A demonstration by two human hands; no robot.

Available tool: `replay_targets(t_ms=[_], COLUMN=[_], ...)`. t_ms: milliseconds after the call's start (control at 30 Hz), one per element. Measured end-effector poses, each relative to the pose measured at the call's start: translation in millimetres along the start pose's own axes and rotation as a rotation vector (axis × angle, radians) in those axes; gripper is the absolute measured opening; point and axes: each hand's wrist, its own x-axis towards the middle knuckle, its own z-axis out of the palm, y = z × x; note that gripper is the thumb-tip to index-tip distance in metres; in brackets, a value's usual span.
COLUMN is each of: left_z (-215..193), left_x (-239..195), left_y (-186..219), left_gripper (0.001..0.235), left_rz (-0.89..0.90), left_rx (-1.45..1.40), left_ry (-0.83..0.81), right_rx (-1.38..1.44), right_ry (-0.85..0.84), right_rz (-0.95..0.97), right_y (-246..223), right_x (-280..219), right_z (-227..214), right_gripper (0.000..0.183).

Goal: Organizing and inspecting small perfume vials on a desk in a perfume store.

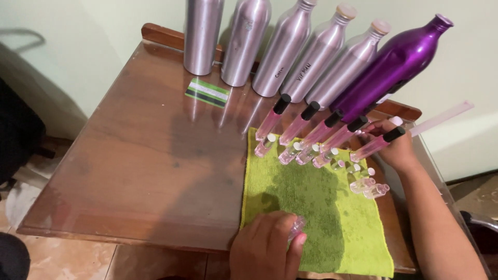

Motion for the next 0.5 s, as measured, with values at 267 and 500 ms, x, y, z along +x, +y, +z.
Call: replay_targets(t_ms=[267,500], left_z=[-3,-2], left_x=[5,2], left_y=[0,0], left_gripper=[0.021,0.017], left_rz=[0.050,0.043], left_rx=[-0.004,-0.017], left_ry=[0.027,0.022], right_rx=[-0.010,0.297], right_ry=[0.011,0.088], right_rz=[-0.037,0.033], right_y=[1,-11], right_x=[0,-11], right_z=[1,-13], right_gripper=[0.016,0.034])
